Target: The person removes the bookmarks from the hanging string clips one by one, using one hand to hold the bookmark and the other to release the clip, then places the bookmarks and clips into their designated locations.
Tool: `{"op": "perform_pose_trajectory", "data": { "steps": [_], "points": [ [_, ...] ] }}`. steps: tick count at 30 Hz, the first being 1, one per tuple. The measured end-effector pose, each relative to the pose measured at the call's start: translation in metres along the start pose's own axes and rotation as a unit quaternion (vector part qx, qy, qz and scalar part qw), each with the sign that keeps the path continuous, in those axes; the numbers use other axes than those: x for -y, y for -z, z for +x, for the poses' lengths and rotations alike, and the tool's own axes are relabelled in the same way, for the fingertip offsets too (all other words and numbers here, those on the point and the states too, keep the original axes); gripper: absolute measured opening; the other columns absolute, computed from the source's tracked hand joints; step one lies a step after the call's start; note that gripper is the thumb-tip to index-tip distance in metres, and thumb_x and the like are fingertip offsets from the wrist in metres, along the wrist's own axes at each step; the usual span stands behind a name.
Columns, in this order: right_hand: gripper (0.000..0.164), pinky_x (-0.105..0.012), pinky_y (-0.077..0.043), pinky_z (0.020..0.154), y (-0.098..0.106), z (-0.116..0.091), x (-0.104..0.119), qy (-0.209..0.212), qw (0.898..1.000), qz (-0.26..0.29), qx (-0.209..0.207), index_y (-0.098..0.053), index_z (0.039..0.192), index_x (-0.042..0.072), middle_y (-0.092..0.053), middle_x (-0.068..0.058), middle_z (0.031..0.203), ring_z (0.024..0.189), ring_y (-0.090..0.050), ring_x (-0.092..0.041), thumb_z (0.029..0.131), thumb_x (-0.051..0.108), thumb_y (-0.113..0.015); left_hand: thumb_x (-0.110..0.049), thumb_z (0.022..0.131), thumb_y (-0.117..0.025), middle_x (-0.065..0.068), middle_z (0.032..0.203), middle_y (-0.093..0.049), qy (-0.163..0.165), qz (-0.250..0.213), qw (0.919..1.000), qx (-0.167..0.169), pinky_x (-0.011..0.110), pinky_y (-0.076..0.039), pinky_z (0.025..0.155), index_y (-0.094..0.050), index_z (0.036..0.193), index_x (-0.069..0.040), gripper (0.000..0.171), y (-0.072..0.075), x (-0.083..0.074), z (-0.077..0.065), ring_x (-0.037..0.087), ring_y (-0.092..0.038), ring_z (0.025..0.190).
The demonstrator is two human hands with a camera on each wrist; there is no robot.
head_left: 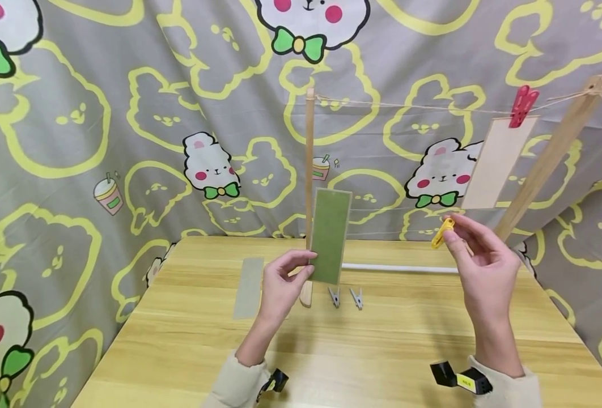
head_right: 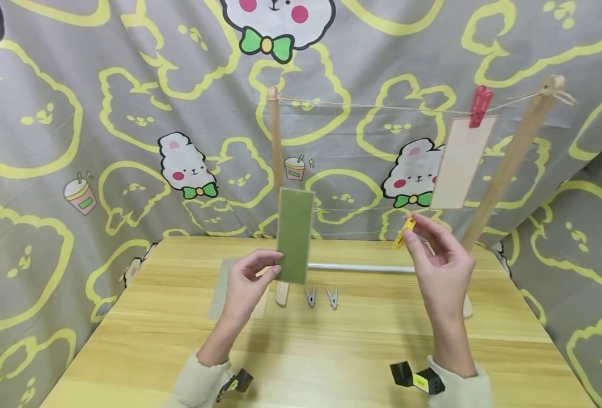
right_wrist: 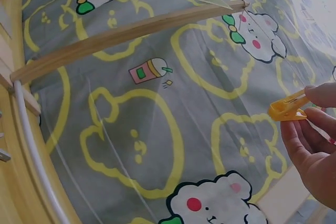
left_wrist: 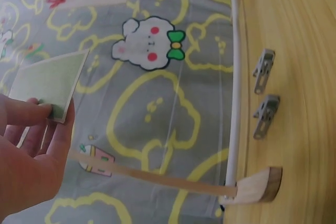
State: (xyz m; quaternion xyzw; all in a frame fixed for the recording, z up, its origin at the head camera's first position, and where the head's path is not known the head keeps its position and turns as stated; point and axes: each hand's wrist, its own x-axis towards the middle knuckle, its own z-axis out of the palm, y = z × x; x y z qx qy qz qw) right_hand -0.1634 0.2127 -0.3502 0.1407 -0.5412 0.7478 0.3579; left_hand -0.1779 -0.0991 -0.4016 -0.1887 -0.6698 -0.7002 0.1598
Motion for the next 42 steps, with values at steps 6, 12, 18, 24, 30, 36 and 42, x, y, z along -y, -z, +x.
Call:
{"op": "perform_pose_trajectory", "data": {
  "steps": [6, 12, 18, 24, 30, 36, 42],
  "points": [
    [0.034, -0.021, -0.056, 0.089, 0.000, -0.003, -0.006, -0.010, 1.000, 0.002, 0.009, -0.062, 0.119, -0.024, -0.072, -0.019, 0.114, 0.099, -0.068, -0.021, 0.085, -0.021, -0.069, 0.019, 0.087, -0.068, 0.024, 0.107, -0.072, -0.001, 0.002, 0.9999, -0.014, 0.028, -0.060, 0.080, -0.073, 0.106, 0.007, 0.023, 0.016, 0.002, -0.003, 0.014, -0.070, 0.094],
    [0.034, -0.021, -0.056, 0.089, 0.001, -0.006, -0.012, -0.035, 0.999, -0.034, 0.012, -0.065, 0.119, -0.019, -0.072, -0.016, 0.111, 0.097, -0.068, -0.019, 0.086, -0.016, -0.072, 0.021, 0.085, -0.068, 0.024, 0.106, -0.072, 0.008, 0.020, 0.9990, -0.040, 0.026, -0.060, 0.080, -0.072, 0.106, 0.009, 0.024, 0.035, 0.001, -0.005, 0.011, -0.071, 0.094],
    [0.032, -0.021, -0.055, 0.090, 0.001, -0.007, -0.022, -0.055, 0.996, -0.068, 0.024, -0.067, 0.117, -0.016, -0.072, -0.014, 0.109, 0.097, -0.068, -0.018, 0.086, -0.014, -0.074, 0.021, 0.084, -0.069, 0.025, 0.105, -0.072, 0.028, 0.046, 0.9966, -0.063, 0.024, -0.060, 0.079, -0.072, 0.106, 0.009, 0.025, 0.058, 0.002, -0.007, 0.010, -0.071, 0.091],
    [0.031, -0.018, -0.055, 0.087, -0.001, -0.013, -0.035, -0.104, 0.986, -0.125, 0.036, -0.071, 0.116, -0.009, -0.071, -0.011, 0.110, 0.095, -0.066, -0.015, 0.086, -0.009, -0.077, 0.023, 0.083, -0.068, 0.018, 0.104, -0.073, 0.057, 0.075, 0.9916, -0.089, 0.021, -0.059, 0.075, -0.073, 0.106, 0.009, 0.027, 0.085, 0.005, -0.010, 0.011, -0.070, 0.089],
    [0.031, -0.014, -0.055, 0.083, 0.000, -0.017, -0.050, -0.132, 0.968, -0.207, 0.048, -0.072, 0.118, -0.005, -0.071, -0.008, 0.110, 0.095, -0.064, -0.010, 0.088, 0.002, -0.080, 0.021, 0.085, -0.068, 0.021, 0.107, -0.072, 0.067, 0.127, 0.9849, -0.097, 0.017, -0.057, 0.069, -0.073, 0.107, 0.008, 0.026, 0.113, 0.013, -0.014, 0.010, -0.070, 0.089],
    [0.033, -0.014, -0.055, 0.080, 0.005, -0.025, -0.068, -0.151, 0.951, -0.256, 0.085, -0.072, 0.118, -0.005, -0.071, -0.004, 0.108, 0.093, -0.064, -0.006, 0.089, 0.009, -0.081, 0.022, 0.085, -0.068, 0.021, 0.111, -0.072, 0.099, 0.165, 0.9731, -0.126, 0.015, -0.056, 0.070, -0.073, 0.108, 0.009, 0.027, 0.139, 0.019, -0.022, 0.006, -0.069, 0.087],
    [0.033, -0.013, -0.055, 0.076, 0.011, -0.035, -0.088, -0.176, 0.919, -0.329, 0.130, -0.072, 0.116, -0.003, -0.071, -0.020, 0.110, 0.090, -0.064, -0.004, 0.091, 0.017, -0.081, 0.019, 0.085, -0.069, 0.025, 0.113, -0.071, 0.127, 0.217, 0.9595, -0.126, 0.013, -0.055, 0.073, -0.072, 0.109, 0.011, 0.026, 0.164, 0.024, -0.031, 0.007, -0.068, 0.085]
  ]
}}
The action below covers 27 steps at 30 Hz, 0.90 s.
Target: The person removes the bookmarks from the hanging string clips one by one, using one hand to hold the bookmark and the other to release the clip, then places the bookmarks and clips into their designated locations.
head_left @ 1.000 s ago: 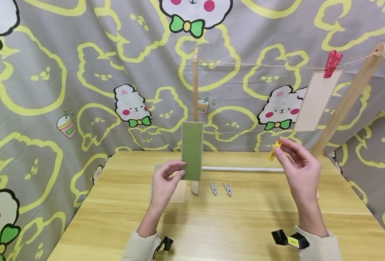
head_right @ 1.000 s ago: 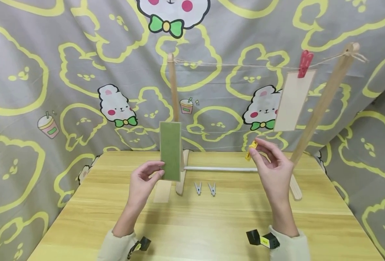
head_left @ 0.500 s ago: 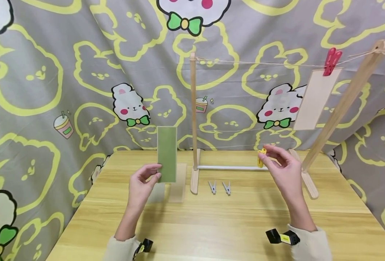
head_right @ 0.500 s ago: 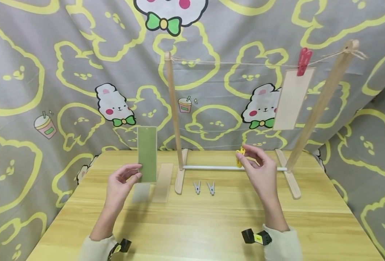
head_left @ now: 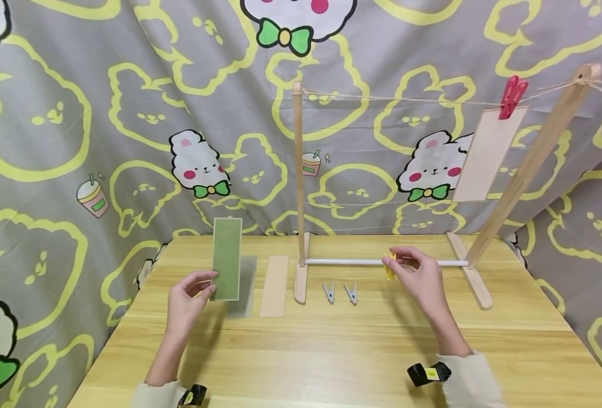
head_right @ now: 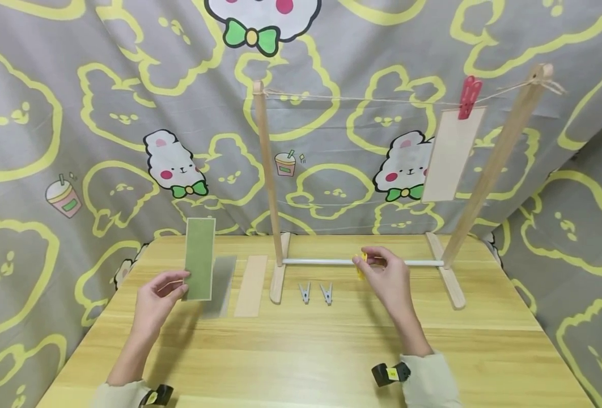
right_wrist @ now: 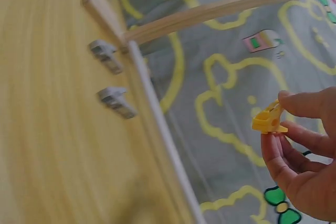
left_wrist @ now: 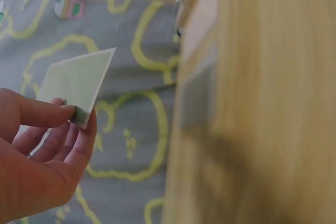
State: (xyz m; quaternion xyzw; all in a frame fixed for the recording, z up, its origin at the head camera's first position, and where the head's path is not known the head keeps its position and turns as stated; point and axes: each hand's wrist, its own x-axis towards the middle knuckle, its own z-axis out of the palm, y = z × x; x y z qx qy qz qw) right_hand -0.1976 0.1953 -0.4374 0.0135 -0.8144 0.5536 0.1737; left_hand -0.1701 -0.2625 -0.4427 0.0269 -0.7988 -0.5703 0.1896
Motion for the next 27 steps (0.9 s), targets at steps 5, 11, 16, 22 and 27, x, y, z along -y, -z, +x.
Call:
{"op": "perform_pose_trajectory", "data": {
  "steps": [5, 11, 16, 22, 27],
  "points": [
    [0.033, -0.015, -0.053, 0.068, -0.011, 0.000, -0.016, -0.024, 0.997, -0.078, 0.016, -0.075, 0.112, 0.000, -0.073, -0.014, 0.099, 0.091, -0.069, -0.020, 0.090, 0.023, -0.082, 0.017, 0.085, -0.071, 0.025, 0.114, -0.071, 0.017, 0.062, 0.9979, -0.009, 0.012, -0.054, 0.070, -0.074, 0.107, 0.009, 0.023, 0.011, 0.015, 0.003, 0.018, -0.072, 0.085],
    [0.031, -0.020, -0.053, 0.069, -0.021, -0.003, -0.025, -0.035, 0.992, -0.112, 0.042, -0.076, 0.108, 0.000, -0.074, -0.016, 0.101, 0.094, -0.071, -0.030, 0.090, 0.024, -0.082, 0.013, 0.087, -0.072, 0.023, 0.119, -0.070, 0.071, 0.080, 0.9943, -0.004, 0.013, -0.054, 0.069, -0.074, 0.108, 0.009, 0.022, 0.021, 0.027, 0.002, 0.009, -0.072, 0.083],
    [0.030, -0.024, -0.053, 0.070, -0.024, -0.004, -0.030, -0.050, 0.989, -0.125, 0.064, -0.075, 0.109, -0.002, -0.073, -0.015, 0.099, 0.088, -0.069, -0.026, 0.089, 0.021, -0.081, 0.009, 0.088, -0.071, 0.025, 0.124, -0.069, 0.110, 0.095, 0.9891, 0.024, 0.014, -0.054, 0.069, -0.073, 0.112, 0.009, 0.024, 0.030, 0.034, 0.001, -0.004, -0.067, 0.081],
    [0.030, -0.025, -0.053, 0.069, -0.028, -0.006, -0.034, -0.059, 0.987, -0.128, 0.083, -0.074, 0.108, -0.004, -0.072, -0.014, 0.095, 0.084, -0.067, -0.024, 0.088, 0.017, -0.081, 0.005, 0.089, -0.069, 0.025, 0.118, -0.071, 0.140, 0.117, 0.9812, 0.062, 0.018, -0.054, 0.067, -0.071, 0.115, 0.010, 0.026, 0.038, 0.043, 0.001, -0.001, -0.066, 0.080],
    [0.028, -0.027, -0.053, 0.068, -0.032, -0.007, -0.037, -0.059, 0.984, -0.144, 0.089, -0.074, 0.105, -0.005, -0.071, -0.011, 0.091, 0.082, -0.066, -0.021, 0.087, 0.016, -0.082, 0.005, 0.089, -0.069, 0.025, 0.115, -0.071, 0.154, 0.117, 0.9785, 0.073, 0.021, -0.056, 0.065, -0.071, 0.116, 0.011, 0.028, 0.041, 0.048, 0.003, 0.002, -0.066, 0.080]
  ]
}}
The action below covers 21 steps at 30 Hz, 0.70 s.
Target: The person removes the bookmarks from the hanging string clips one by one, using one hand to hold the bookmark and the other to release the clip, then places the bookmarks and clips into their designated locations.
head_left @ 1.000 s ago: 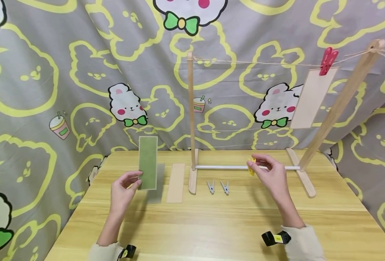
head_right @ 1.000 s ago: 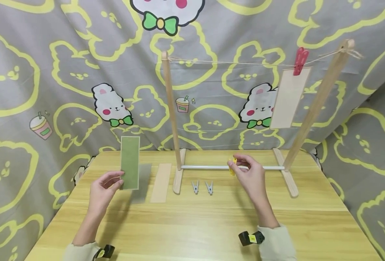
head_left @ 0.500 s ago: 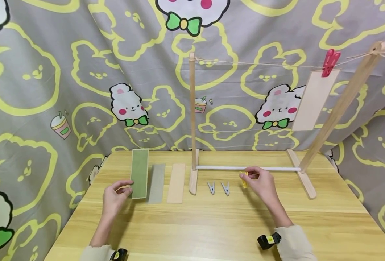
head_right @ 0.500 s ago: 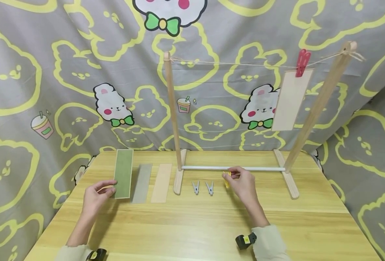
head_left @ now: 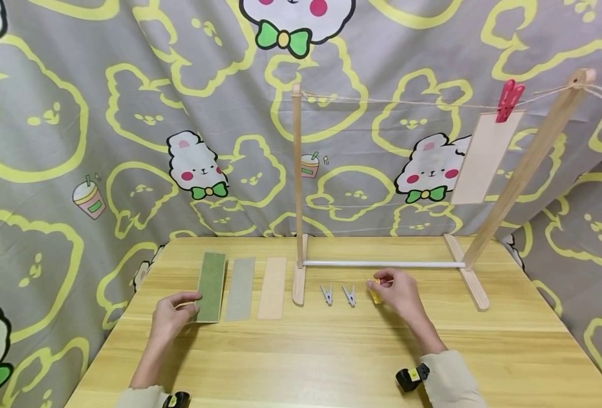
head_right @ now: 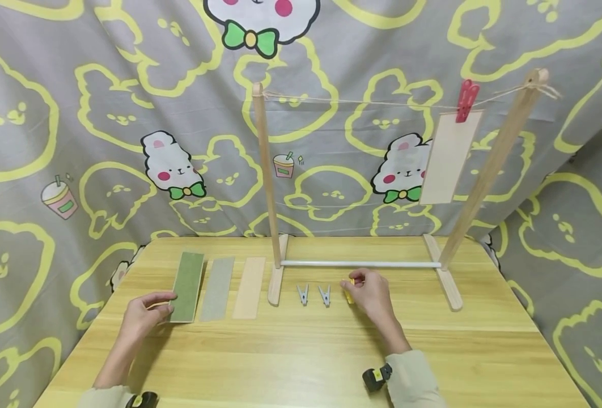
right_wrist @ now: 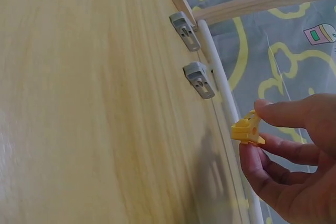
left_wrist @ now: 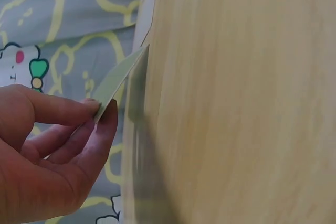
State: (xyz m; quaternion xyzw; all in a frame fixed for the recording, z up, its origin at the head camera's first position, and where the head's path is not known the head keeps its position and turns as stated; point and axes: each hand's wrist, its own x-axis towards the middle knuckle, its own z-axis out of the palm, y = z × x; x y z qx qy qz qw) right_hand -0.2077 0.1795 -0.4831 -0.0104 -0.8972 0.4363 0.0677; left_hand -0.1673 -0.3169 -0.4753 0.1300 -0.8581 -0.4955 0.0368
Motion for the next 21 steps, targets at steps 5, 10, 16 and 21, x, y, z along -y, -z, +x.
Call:
{"op": "perform_pose_trajectory", "data": {
  "steps": [5, 10, 16, 21],
  "points": [
    [0.025, -0.028, -0.052, 0.067, -0.006, 0.001, 0.001, -0.001, 1.000, -0.011, 0.006, -0.074, 0.100, -0.005, -0.070, -0.009, 0.086, 0.078, -0.064, -0.020, 0.087, 0.015, -0.082, 0.005, 0.088, -0.069, 0.024, 0.110, -0.072, 0.001, 0.009, 0.9999, 0.008, 0.023, -0.055, 0.062, -0.070, 0.116, 0.012, 0.028, 0.003, 0.004, 0.002, 0.004, -0.065, 0.080],
    [0.022, -0.029, -0.049, 0.063, -0.010, 0.001, -0.001, -0.003, 0.999, -0.030, 0.019, -0.073, 0.097, -0.003, -0.067, -0.007, 0.082, 0.073, -0.061, -0.018, 0.086, 0.014, -0.083, 0.006, 0.089, -0.068, 0.024, 0.104, -0.073, -0.002, 0.029, 0.9994, 0.019, 0.025, -0.052, 0.057, -0.070, 0.116, 0.012, 0.028, 0.003, 0.005, 0.001, 0.010, -0.065, 0.078],
    [0.021, -0.031, -0.047, 0.062, -0.015, 0.002, -0.003, -0.004, 0.998, -0.054, 0.027, -0.073, 0.093, -0.001, -0.065, -0.004, 0.079, 0.070, -0.056, -0.017, 0.086, 0.016, -0.084, 0.004, 0.088, -0.071, 0.025, 0.109, -0.073, -0.013, 0.081, 0.9963, 0.028, 0.025, -0.052, 0.064, -0.073, 0.114, 0.008, 0.026, 0.003, 0.004, 0.001, 0.025, -0.069, 0.093],
    [0.023, -0.033, -0.048, 0.064, -0.017, 0.003, -0.001, -0.006, 0.997, -0.066, 0.025, -0.073, 0.092, -0.002, -0.064, -0.005, 0.079, 0.071, -0.056, -0.019, 0.086, 0.017, -0.084, 0.004, 0.086, -0.074, 0.031, 0.114, -0.070, -0.020, 0.112, 0.9926, 0.041, 0.038, -0.057, 0.076, -0.073, 0.115, 0.007, 0.029, 0.004, 0.001, 0.001, 0.045, -0.064, 0.111]
  ]
}}
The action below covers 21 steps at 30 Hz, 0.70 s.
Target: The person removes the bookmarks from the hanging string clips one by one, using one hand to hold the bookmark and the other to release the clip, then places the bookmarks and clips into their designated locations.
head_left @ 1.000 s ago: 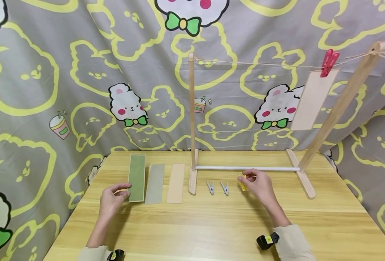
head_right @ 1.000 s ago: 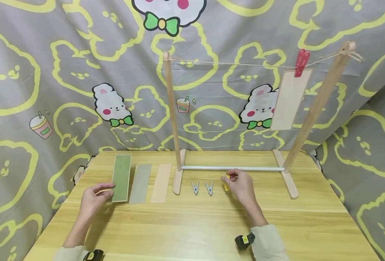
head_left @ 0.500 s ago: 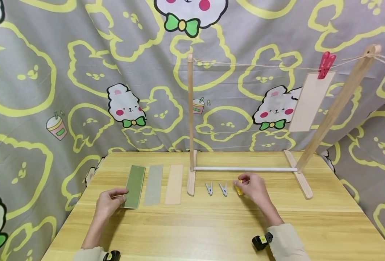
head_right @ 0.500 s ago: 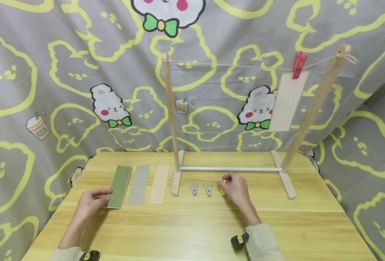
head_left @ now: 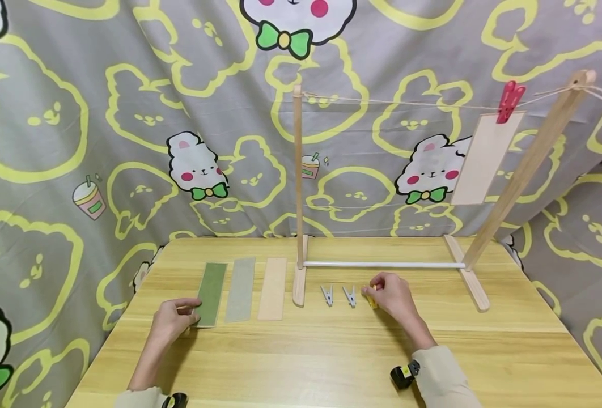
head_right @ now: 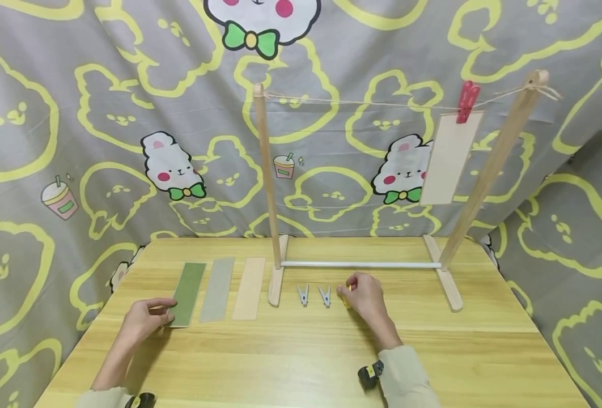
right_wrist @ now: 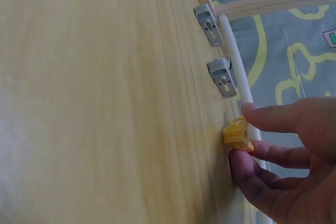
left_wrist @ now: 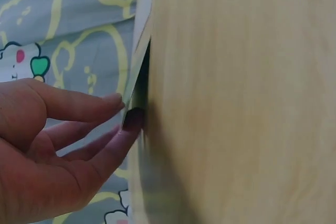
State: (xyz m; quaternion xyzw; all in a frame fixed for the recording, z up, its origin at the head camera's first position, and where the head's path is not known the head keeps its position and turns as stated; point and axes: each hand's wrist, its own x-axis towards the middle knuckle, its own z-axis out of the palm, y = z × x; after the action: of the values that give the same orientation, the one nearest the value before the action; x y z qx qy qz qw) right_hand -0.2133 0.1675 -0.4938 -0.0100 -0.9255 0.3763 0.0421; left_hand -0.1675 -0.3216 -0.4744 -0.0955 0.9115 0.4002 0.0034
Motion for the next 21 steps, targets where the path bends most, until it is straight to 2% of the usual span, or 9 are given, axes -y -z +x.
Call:
{"op": "perform_pose_trajectory", "data": {
  "steps": [3, 7, 12, 17, 21],
  "points": [
    [0.024, -0.035, -0.049, 0.067, 0.001, 0.000, 0.002, 0.004, 1.000, -0.007, -0.005, -0.072, 0.092, -0.002, -0.064, -0.005, 0.079, 0.073, -0.057, -0.020, 0.085, 0.016, -0.085, 0.002, 0.087, -0.074, 0.034, 0.119, -0.067, -0.008, 0.006, 0.9999, 0.008, 0.047, -0.057, 0.083, -0.072, 0.117, 0.008, 0.030, 0.002, -0.004, -0.001, 0.050, -0.060, 0.118],
    [0.024, -0.037, -0.050, 0.069, 0.002, -0.002, 0.003, 0.004, 1.000, -0.009, -0.003, -0.071, 0.092, -0.002, -0.064, -0.005, 0.081, 0.075, -0.058, -0.022, 0.085, 0.016, -0.084, -0.003, 0.091, -0.073, 0.035, 0.122, -0.065, -0.013, 0.009, 0.9996, 0.024, 0.052, -0.056, 0.089, -0.069, 0.120, 0.010, 0.033, 0.005, -0.007, -0.005, 0.051, -0.059, 0.118],
    [0.023, -0.040, -0.053, 0.072, 0.006, -0.008, 0.003, 0.011, 1.000, -0.004, 0.000, -0.071, 0.096, -0.002, -0.067, -0.006, 0.085, 0.079, -0.061, -0.022, 0.089, 0.018, -0.081, -0.007, 0.095, -0.071, 0.037, 0.127, -0.061, -0.019, 0.014, 0.9987, 0.045, 0.060, -0.052, 0.095, -0.063, 0.128, 0.012, 0.039, 0.008, -0.008, -0.009, 0.053, -0.056, 0.121],
    [0.024, -0.042, -0.056, 0.073, 0.023, -0.013, 0.002, 0.033, 0.999, 0.018, 0.012, -0.072, 0.105, -0.003, -0.071, -0.009, 0.092, 0.084, -0.066, -0.024, 0.094, 0.018, -0.075, -0.004, 0.097, -0.066, 0.035, 0.132, -0.059, -0.039, 0.003, 0.9985, 0.038, 0.053, -0.056, 0.092, -0.060, 0.132, 0.010, 0.039, 0.008, -0.016, -0.009, 0.050, -0.057, 0.122],
    [0.027, -0.041, -0.058, 0.075, 0.040, -0.015, 0.002, 0.051, 0.998, 0.042, 0.016, -0.071, 0.111, -0.004, -0.072, -0.012, 0.100, 0.091, -0.068, -0.029, 0.097, 0.018, -0.072, -0.004, 0.098, -0.066, 0.032, 0.130, -0.061, -0.070, -0.015, 0.9971, 0.023, 0.048, -0.058, 0.089, -0.061, 0.131, 0.010, 0.036, 0.002, -0.031, -0.011, 0.048, -0.061, 0.118]
  ]
}}
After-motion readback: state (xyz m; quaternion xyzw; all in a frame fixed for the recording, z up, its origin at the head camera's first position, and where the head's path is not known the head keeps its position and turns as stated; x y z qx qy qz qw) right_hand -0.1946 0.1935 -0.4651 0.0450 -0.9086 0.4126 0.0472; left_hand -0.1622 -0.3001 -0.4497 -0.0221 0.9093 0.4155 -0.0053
